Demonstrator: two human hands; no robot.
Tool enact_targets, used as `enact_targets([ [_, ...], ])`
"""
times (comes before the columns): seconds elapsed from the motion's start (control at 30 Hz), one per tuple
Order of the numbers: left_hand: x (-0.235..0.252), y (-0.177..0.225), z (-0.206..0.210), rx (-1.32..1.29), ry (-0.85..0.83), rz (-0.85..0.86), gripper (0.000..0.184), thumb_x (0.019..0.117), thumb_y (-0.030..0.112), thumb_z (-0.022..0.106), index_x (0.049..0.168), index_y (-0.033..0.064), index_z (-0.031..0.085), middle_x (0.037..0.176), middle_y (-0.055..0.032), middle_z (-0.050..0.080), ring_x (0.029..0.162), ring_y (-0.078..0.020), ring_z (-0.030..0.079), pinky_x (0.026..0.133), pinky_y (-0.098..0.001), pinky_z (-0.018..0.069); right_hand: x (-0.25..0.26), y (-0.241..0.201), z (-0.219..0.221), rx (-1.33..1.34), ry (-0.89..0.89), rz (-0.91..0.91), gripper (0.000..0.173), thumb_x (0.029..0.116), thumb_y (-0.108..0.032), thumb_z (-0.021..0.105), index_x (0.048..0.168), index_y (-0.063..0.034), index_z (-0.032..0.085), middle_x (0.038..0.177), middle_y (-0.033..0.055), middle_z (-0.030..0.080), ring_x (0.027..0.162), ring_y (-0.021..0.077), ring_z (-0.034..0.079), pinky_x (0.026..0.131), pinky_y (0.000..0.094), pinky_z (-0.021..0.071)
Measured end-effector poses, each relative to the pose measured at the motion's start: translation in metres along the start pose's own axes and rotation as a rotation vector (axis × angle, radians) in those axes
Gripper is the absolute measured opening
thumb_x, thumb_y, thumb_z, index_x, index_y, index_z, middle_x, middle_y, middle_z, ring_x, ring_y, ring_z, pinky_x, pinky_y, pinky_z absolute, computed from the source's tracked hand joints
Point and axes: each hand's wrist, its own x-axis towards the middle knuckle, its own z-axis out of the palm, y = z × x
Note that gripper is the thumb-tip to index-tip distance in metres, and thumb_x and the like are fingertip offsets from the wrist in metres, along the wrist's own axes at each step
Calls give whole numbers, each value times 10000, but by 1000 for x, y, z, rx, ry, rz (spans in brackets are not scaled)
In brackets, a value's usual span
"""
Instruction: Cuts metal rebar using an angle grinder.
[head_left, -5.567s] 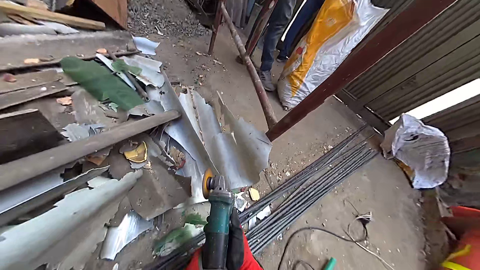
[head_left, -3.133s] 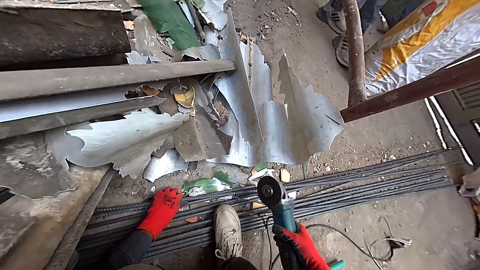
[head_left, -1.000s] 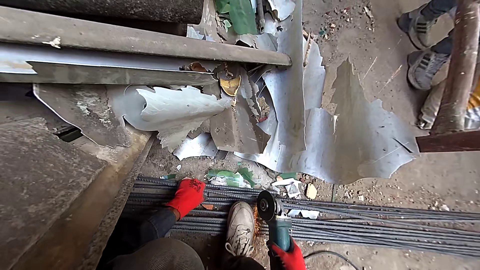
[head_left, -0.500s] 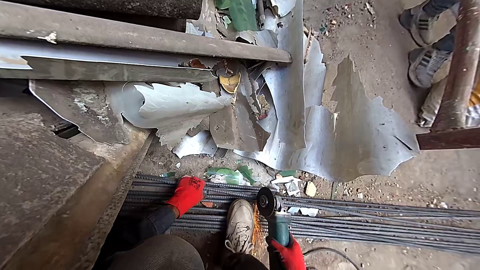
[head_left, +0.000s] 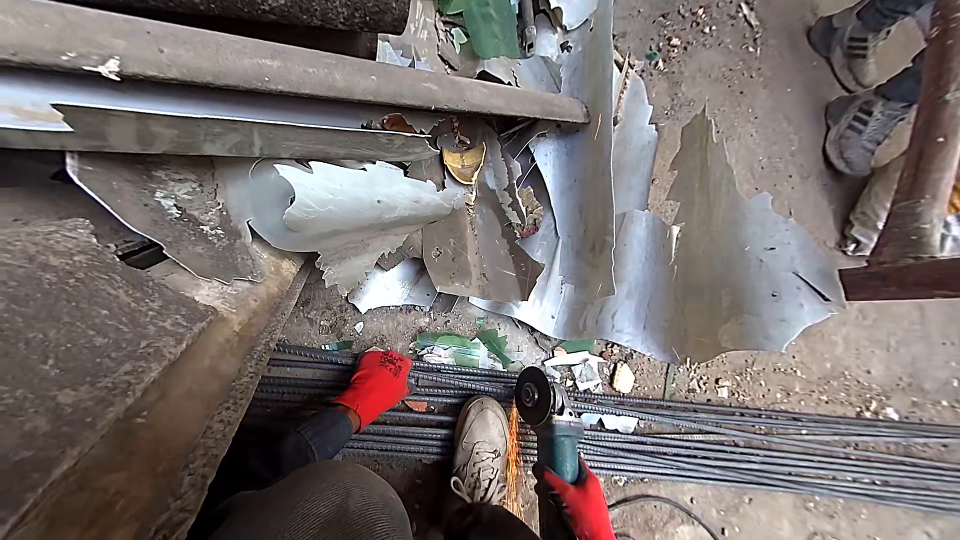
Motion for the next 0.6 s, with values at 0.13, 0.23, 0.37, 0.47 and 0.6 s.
enact_targets([
  [0.13,0,0,3,2,22,-4,364,944,361,681,1211,115,708,1158,-136,725,1106,-343,685,882,-582,546,3,3,0,3,1,-12,619,716,-228,854,1255,-27,627,936,114,733,787,202,723,731,431,614],
  [0.23,0,-1,2,-3,8,-3,377,950,365,675,1228,111,698,1170,-145,720,1127,-347,678,911,-580,537,2,0,1,2,3,-15,613,724,-220,843,1262,-24,622,957,113,724,801,189,711,740,413,602],
  [0.37,2,-1,3,-2,17,-1,381,948,375,678,1230,120,701,1175,-139,722,1127,-347,679,904,-582,540,5,-1,1,15,3,0,601,739,-190,849,1266,-17,618,965,129,726,816,209,717,751,431,608],
  [0.47,1,-1,3,9,8,-4,370,946,375,675,1213,121,703,1169,-138,722,1116,-344,682,898,-579,540,6,0,1,13,-4,-4,605,733,-191,852,1262,-14,618,961,134,723,808,213,718,746,436,609],
  [0.6,2,-1,6,14,48,-10,366,926,385,696,1183,125,718,1132,-119,734,1093,-325,693,890,-562,552,9,0,2,-3,1,-10,632,707,-246,859,1256,-33,630,970,115,728,832,204,716,766,435,603],
])
